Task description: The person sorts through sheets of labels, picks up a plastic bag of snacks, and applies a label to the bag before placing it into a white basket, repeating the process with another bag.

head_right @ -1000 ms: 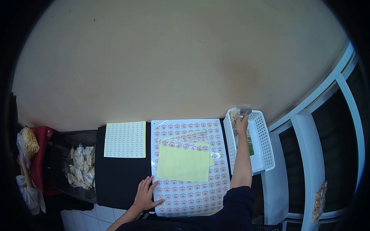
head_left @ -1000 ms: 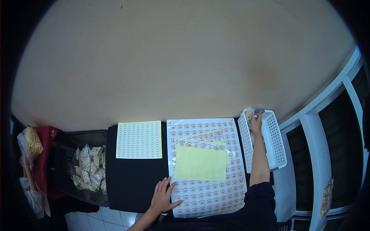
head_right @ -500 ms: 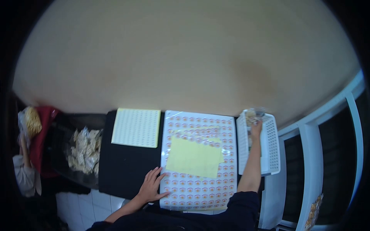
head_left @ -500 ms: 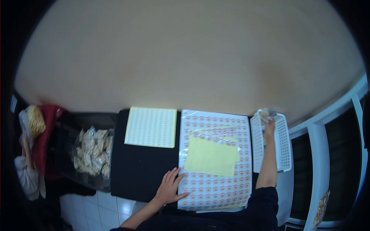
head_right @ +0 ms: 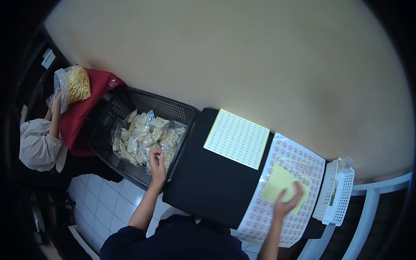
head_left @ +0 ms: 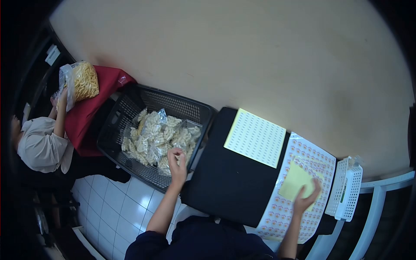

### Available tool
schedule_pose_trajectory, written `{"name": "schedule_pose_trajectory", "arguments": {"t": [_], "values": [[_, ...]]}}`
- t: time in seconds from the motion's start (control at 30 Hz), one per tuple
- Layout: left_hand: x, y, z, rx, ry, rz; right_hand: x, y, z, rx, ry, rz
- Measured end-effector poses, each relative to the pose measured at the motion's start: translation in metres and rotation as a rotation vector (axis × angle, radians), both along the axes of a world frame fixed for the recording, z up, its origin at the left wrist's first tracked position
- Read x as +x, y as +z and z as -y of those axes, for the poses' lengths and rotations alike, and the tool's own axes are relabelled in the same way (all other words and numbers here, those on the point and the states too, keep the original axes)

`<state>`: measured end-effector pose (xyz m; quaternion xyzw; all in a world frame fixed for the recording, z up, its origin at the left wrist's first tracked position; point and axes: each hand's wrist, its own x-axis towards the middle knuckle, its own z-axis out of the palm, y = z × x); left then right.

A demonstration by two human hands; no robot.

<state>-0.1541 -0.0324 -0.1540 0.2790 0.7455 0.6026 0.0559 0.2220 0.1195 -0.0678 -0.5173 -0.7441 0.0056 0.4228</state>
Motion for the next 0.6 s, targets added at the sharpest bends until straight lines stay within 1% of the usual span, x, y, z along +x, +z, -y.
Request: {"name": "schedule_pose_trajectory", "arguments": {"t": [0.03, 0.07, 0.1, 0.13, 0.17, 0.2, 0.23, 0.27, 0.33, 0.37, 0.43, 0.47, 0.5, 0.57, 0.6], "values": [[-0.033, -0.031, 0.003, -0.063, 0.031, 0.225, -0.033, -0.007, 0.023, -0.092, 0.089, -0.068], [-0.061, -0.066, 0.005, -0.057, 0.031, 0.226, -0.065, -0.011, 0.044, -0.145, 0.194, -0.122], [-0.085, -0.104, 0.009, -0.205, -0.016, 0.319, -0.094, -0.011, 0.066, -0.28, 0.294, -0.113], [-0.102, -0.133, 0.009, -0.355, -0.065, 0.409, -0.125, -0.003, 0.082, -0.281, 0.412, -0.085], [-0.108, -0.152, 0.006, -0.352, -0.072, 0.408, -0.143, -0.01, 0.097, -0.33, 0.535, -0.059], [-0.108, -0.17, -0.002, -0.431, -0.131, 0.229, -0.16, -0.012, 0.11, -0.36, 0.625, -0.021], [-0.107, -0.172, -0.015, -0.504, -0.189, 0.047, -0.172, -0.017, 0.12, -0.392, 0.691, -0.016], [-0.107, -0.175, -0.03, -0.491, -0.198, 0.045, -0.181, -0.019, 0.128, -0.412, 0.726, 0.022], [-0.099, -0.166, -0.053, -0.732, -0.402, -0.251, -0.195, -0.024, 0.136, -0.44, 0.701, 0.02], [-0.101, -0.173, -0.063, -0.726, -0.416, -0.248, -0.199, -0.025, 0.137, -0.456, 0.669, 0.016], [-0.101, -0.195, -0.083, -0.78, -0.51, -0.079, -0.202, -0.025, 0.133, -0.46, 0.596, 0.019], [-0.101, -0.201, -0.087, -0.81, -0.512, -0.062, -0.201, -0.025, 0.132, -0.463, 0.537, 0.012], [-0.1, -0.201, -0.087, -0.813, -0.532, -0.061, -0.2, -0.025, 0.131, -0.47, 0.493, 0.016], [-0.101, -0.197, -0.086, -0.625, -0.482, 0.055, -0.197, -0.025, 0.129, -0.472, 0.442, -0.007], [-0.099, -0.194, -0.083, -0.553, -0.449, -0.023, -0.197, -0.024, 0.129, -0.472, 0.429, -0.01]]}}
